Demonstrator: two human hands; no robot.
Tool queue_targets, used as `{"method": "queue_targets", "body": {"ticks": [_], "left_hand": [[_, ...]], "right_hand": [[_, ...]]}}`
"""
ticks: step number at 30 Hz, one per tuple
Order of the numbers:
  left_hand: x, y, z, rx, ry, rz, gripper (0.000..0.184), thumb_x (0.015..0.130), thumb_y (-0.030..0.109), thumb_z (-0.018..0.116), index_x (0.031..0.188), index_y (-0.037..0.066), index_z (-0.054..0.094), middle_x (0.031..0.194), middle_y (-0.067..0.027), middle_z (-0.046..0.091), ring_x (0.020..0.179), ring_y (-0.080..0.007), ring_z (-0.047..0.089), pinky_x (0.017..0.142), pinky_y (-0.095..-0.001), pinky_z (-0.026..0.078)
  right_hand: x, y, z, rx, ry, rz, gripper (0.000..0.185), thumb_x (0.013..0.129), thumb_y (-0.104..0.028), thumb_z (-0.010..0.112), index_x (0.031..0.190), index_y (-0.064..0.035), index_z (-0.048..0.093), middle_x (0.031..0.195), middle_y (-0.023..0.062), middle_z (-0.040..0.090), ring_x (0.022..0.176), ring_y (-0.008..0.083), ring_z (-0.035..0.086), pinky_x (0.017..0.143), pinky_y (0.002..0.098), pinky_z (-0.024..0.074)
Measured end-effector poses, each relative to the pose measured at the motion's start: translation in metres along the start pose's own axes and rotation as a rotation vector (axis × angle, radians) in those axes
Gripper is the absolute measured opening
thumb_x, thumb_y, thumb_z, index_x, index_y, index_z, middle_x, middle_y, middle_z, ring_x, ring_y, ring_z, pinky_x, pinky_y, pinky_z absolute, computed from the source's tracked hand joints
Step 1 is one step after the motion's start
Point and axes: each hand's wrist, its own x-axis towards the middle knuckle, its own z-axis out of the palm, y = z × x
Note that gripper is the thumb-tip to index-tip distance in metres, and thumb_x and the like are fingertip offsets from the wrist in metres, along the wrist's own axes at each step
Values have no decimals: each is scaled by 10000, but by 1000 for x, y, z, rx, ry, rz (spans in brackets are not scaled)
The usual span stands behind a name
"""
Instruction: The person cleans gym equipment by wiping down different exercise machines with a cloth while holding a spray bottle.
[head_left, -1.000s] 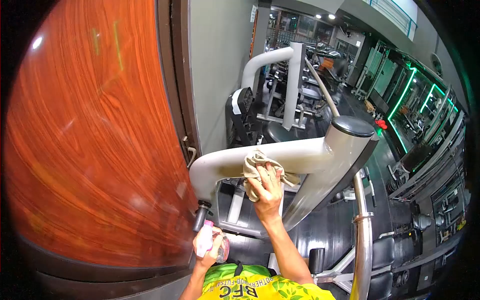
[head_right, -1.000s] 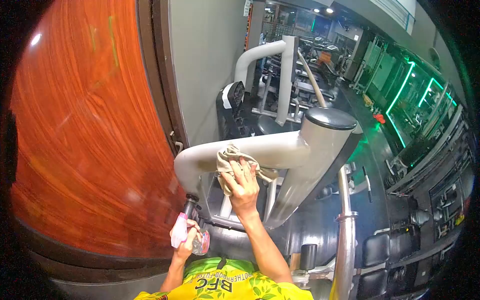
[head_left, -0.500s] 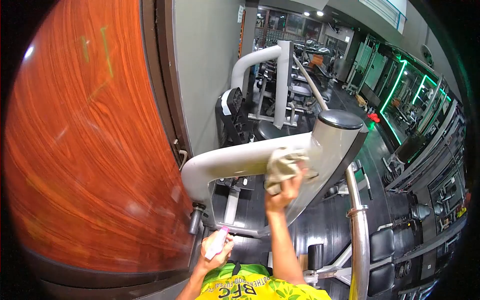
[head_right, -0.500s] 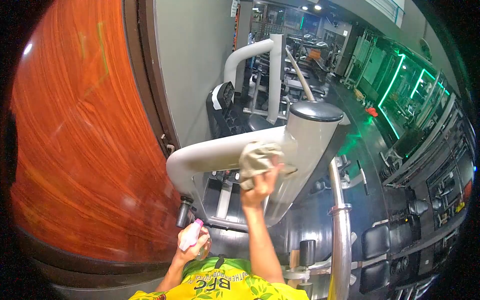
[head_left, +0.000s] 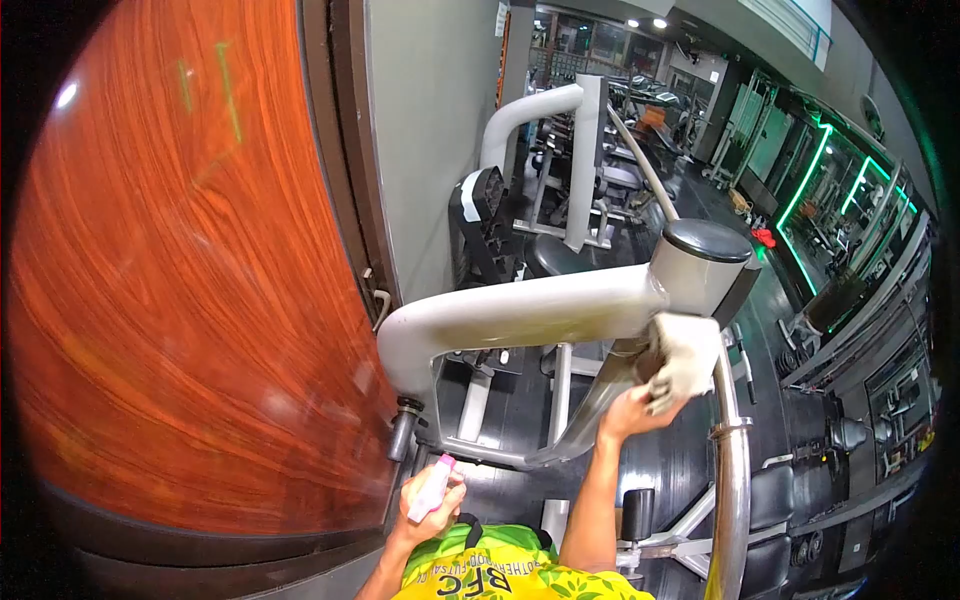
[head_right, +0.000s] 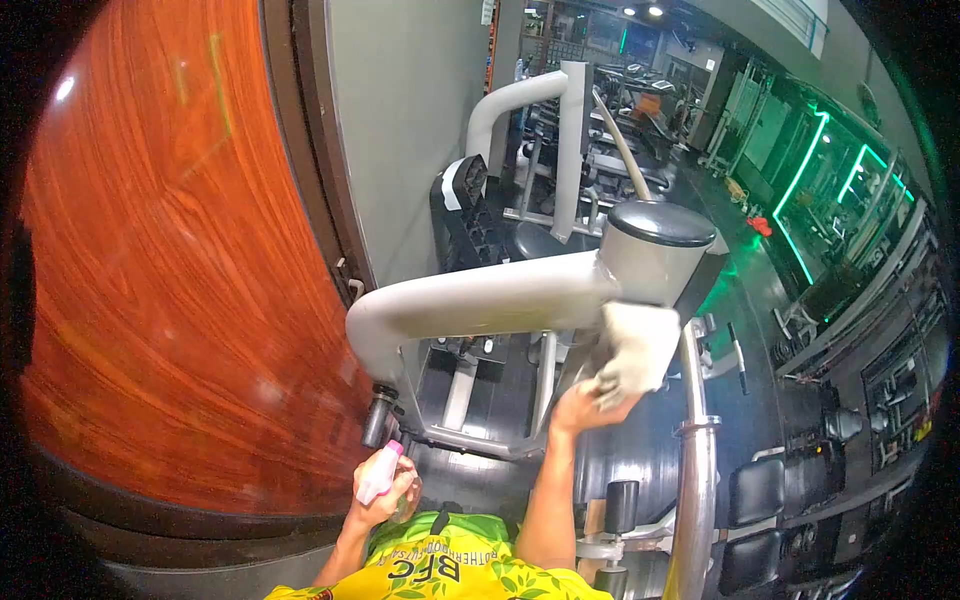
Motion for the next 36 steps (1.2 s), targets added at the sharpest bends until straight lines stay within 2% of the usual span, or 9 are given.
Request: {"method": "queue_targets", "body": {"ticks": [5,9,15,17,19,21,24,32,36], "left_hand": [[1,4,-2,-11,-4,-50,111,830,35,632,919,9,570,623,-34,582,491,-91,573,452,-229,448],[-2,4,-6,-6,22,-33,117,828,32,635,922,5,572,625,-36,584,498,-93,576,456,-231,453],[-9,7,-18,-6,101,-44,115,823,17,636,916,-3,571,632,-32,587,513,-92,576,468,-233,459],[-9,6,-18,-57,135,-53,111,818,15,640,906,-2,574,635,-32,589,516,-91,578,473,-231,458],[-9,7,-17,-32,150,-67,105,821,23,639,901,-1,576,634,-36,589,513,-92,580,472,-230,458],[-9,4,-17,-3,132,-53,103,824,29,636,902,-1,576,632,-38,590,511,-92,580,471,-231,458],[-10,5,-18,43,114,-28,101,827,38,635,901,0,577,630,-41,590,505,-93,580,467,-231,457],[-14,-1,-23,24,156,-41,108,821,34,639,903,-7,582,634,-42,581,493,-92,574,457,-231,448],[-15,-4,-25,35,162,-45,112,819,30,643,907,-10,586,646,-43,580,499,-92,577,458,-232,449]], "right_hand": [[-61,34,21,-37,-254,-224,437,813,-266,532,1099,63,550,995,174,610,971,311,587,854,414,432],[-151,55,21,117,-504,295,391,772,17,481,1150,23,582,1075,149,645,1011,249,607,892,350,439],[-160,57,33,588,-283,937,294,948,-164,464,1214,-55,523,1065,88,614,935,203,616,800,313,522],[-118,65,32,543,-98,1049,235,955,-293,475,1111,-122,514,781,50,552,318,175,451,239,317,345],[-58,-11,22,642,-99,1177,342,947,-327,497,1144,-47,500,898,60,605,669,166,607,561,312,509],[-63,-3,21,470,-65,989,448,946,-238,520,1275,42,404,1183,131,541,1051,189,549,903,323,449],[-68,-5,28,454,-26,629,541,939,-229,540,1345,54,322,1288,165,462,1171,218,469,1013,341,352],[-134,2,45,99,-148,506,577,934,-309,549,1328,37,309,1344,193,379,1204,265,404,1016,365,316],[-157,-14,50,193,-269,625,433,930,-67,435,1325,12,276,1308,189,380,1172,257,395,1004,354,313]]}}
